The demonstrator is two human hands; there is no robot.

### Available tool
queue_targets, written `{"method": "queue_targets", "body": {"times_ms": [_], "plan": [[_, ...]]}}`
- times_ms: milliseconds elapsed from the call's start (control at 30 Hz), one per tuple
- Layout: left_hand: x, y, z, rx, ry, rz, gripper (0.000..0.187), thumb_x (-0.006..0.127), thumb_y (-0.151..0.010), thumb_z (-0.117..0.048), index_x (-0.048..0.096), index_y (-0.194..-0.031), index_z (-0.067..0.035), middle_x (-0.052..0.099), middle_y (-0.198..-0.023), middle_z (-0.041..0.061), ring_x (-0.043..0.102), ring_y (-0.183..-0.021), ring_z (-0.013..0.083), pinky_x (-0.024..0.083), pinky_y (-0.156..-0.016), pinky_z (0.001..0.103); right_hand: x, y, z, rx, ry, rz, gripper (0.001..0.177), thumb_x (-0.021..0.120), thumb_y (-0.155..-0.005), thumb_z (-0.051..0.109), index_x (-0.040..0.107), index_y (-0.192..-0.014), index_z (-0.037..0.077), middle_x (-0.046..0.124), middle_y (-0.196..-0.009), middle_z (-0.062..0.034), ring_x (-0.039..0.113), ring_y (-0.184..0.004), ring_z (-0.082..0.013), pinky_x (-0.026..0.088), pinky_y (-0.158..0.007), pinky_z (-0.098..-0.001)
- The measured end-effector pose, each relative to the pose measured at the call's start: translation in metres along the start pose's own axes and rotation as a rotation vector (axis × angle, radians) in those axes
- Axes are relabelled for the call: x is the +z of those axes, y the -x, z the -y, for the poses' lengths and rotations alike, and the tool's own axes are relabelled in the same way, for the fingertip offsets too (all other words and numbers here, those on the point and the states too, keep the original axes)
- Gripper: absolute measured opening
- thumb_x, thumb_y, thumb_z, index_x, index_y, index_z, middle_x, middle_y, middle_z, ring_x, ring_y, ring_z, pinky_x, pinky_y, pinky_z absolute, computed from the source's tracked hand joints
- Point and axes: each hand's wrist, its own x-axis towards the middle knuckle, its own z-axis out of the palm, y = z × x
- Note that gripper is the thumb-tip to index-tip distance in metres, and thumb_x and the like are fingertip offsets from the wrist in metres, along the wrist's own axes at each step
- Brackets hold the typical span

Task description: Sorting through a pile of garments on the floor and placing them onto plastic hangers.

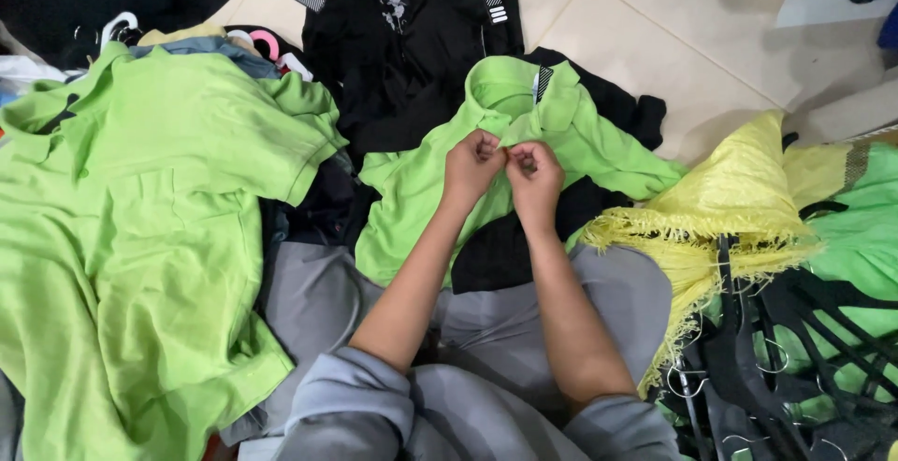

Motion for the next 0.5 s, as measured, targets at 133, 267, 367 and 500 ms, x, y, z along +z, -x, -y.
{"method": "queue_targets", "body": {"times_ms": [133, 267, 367, 500], "plan": [[0.002, 0.002, -0.002, 0.017, -0.007, -0.044, 0.016, 0.075, -0.079, -0.016, 0.070, -0.092, -0.007, 0.069, -0.078, 0.008, 0.069, -0.074, 0.0191, 0.059, -0.072, 0.036, 0.002, 0.001, 0.003, -0.018, 0.016, -0.025, 0.017, 0.070, -0.081, -0.010, 0.069, -0.091, 0.004, 0.064, -0.080, -0.0088, 0.065, -0.069, -0.0178, 0.058, -0.062, -0.0311], [0.007, 0.002, 0.004, 0.042, 0.040, -0.053, 0.015, 0.074, -0.080, -0.014, 0.070, -0.092, -0.007, 0.068, -0.078, 0.007, 0.065, -0.073, 0.0170, 0.057, -0.071, 0.033, 0.008, -0.002, -0.035, 0.048, -0.029, -0.033, 0.016, 0.068, -0.082, -0.006, 0.069, -0.090, 0.007, 0.064, -0.079, -0.0055, 0.063, -0.070, -0.0128, 0.055, -0.061, -0.0278], [0.005, 0.007, -0.004, 0.085, 0.028, -0.034, 0.015, 0.074, -0.081, -0.012, 0.069, -0.094, -0.006, 0.067, -0.078, 0.008, 0.064, -0.074, 0.0171, 0.057, -0.071, 0.032, 0.007, -0.005, -0.046, 0.305, -0.354, -0.006, 0.010, 0.065, -0.089, 0.001, 0.067, -0.093, 0.010, 0.062, -0.082, 0.0014, 0.058, -0.074, -0.0068, 0.053, -0.068, -0.0221], [-0.004, 0.013, -0.023, 0.216, -0.042, 0.043, 0.024, 0.071, -0.082, -0.007, 0.064, -0.105, -0.010, 0.069, -0.083, 0.011, 0.068, -0.076, 0.0240, 0.057, -0.074, 0.038, 0.002, -0.007, -0.053, 0.560, -0.613, 0.053, 0.015, 0.068, -0.090, 0.007, 0.061, -0.102, 0.013, 0.063, -0.086, 0.0013, 0.065, -0.073, -0.0087, 0.061, -0.072, -0.0259]]}}
